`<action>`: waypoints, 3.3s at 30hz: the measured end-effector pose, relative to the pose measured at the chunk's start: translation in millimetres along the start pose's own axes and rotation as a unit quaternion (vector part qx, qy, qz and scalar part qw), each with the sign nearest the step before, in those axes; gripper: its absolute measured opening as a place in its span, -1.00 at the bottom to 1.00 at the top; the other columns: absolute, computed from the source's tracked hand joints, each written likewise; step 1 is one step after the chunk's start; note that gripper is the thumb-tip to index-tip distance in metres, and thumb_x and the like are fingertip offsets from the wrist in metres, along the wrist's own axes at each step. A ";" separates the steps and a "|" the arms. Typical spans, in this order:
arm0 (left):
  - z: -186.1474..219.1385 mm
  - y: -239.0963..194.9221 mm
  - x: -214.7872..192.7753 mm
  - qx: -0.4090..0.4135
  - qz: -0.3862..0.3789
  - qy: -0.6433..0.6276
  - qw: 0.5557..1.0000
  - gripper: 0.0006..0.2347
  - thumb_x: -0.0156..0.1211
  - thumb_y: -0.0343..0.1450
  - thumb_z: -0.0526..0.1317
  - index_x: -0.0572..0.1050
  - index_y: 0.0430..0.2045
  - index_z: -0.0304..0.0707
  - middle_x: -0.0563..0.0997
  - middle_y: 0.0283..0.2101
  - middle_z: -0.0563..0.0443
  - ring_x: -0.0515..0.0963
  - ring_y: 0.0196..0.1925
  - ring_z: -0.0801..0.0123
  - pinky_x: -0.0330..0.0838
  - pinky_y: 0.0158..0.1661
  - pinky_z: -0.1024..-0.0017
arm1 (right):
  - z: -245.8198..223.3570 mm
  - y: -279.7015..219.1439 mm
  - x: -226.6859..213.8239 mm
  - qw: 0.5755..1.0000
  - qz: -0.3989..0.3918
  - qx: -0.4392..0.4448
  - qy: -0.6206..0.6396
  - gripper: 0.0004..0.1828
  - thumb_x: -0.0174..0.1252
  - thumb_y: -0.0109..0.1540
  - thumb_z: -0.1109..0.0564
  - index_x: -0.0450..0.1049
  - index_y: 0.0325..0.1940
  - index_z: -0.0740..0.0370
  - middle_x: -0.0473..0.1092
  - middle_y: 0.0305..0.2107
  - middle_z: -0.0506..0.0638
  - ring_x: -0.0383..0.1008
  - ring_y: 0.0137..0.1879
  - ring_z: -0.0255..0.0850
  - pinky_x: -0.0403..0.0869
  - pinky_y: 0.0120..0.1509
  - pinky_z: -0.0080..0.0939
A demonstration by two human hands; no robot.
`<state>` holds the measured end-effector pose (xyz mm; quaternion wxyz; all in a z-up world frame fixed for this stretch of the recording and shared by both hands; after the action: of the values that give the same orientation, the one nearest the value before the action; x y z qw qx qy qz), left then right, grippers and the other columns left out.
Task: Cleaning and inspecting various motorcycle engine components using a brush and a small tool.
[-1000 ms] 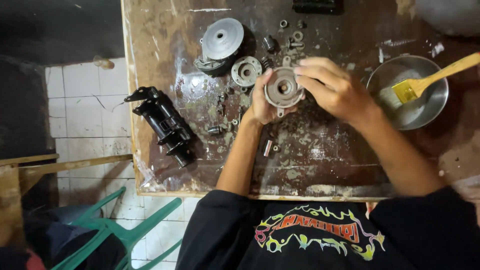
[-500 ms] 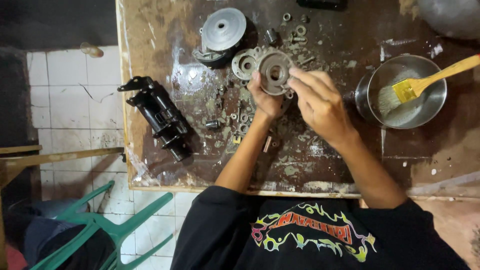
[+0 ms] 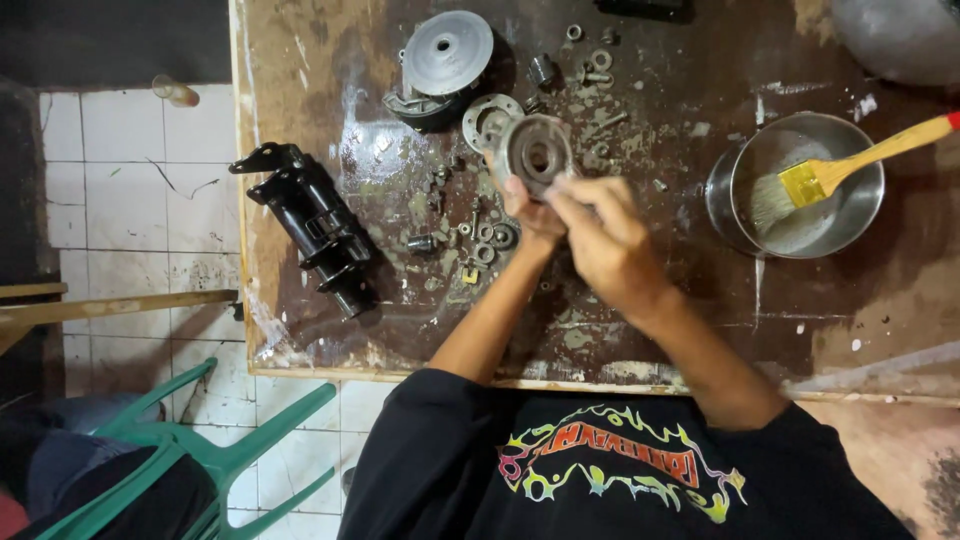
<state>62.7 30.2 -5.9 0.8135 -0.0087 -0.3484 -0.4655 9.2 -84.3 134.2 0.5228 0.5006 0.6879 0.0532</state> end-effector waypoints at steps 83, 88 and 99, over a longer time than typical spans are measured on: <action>-59.5 7.6 5.4 -0.201 -0.178 -0.034 0.963 -0.38 -0.53 0.66 0.18 0.39 0.16 -0.45 0.59 0.01 -0.30 0.62 0.04 0.01 0.57 0.08 0.19 | 22.5 15.0 17.8 0.992 0.007 -0.123 -0.027 -0.62 -0.04 0.25 0.52 0.53 0.10 0.49 0.44 0.14 0.32 0.41 0.33 0.20 0.34 0.52 0.19; -62.6 5.9 11.2 -0.265 -0.164 -0.082 0.947 -0.42 -0.49 0.65 0.14 0.36 0.19 -0.43 0.57 0.10 -0.24 0.59 0.13 0.14 0.49 0.23 0.20 | 66.2 31.1 -25.8 0.997 0.063 0.001 -0.034 -0.56 -0.06 0.25 0.57 0.52 0.16 0.48 0.46 0.17 0.28 0.47 0.35 0.12 0.44 0.53 0.10; -25.5 14.0 40.5 -0.204 -0.259 0.033 0.943 -0.43 -0.42 0.58 0.18 0.34 0.12 -0.39 0.56 0.03 -0.18 0.58 0.06 0.23 0.51 0.10 0.31 | 44.4 33.7 -18.8 0.999 -0.022 0.015 -0.028 -0.82 0.22 0.31 0.49 0.54 0.00 0.49 0.46 -0.07 0.16 0.45 0.09 0.02 0.51 0.19 -0.03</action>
<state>100.7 -0.9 2.5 0.6566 -0.0687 -0.2088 -0.7215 63.9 -101.7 147.0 0.5352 0.4941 0.6849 0.0172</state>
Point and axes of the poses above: each hand's wrist, its own y-axis towards the middle knuckle, its own x-axis out of the palm, z = x × y, the point moved 10 cm from there along y, towards the middle knuckle
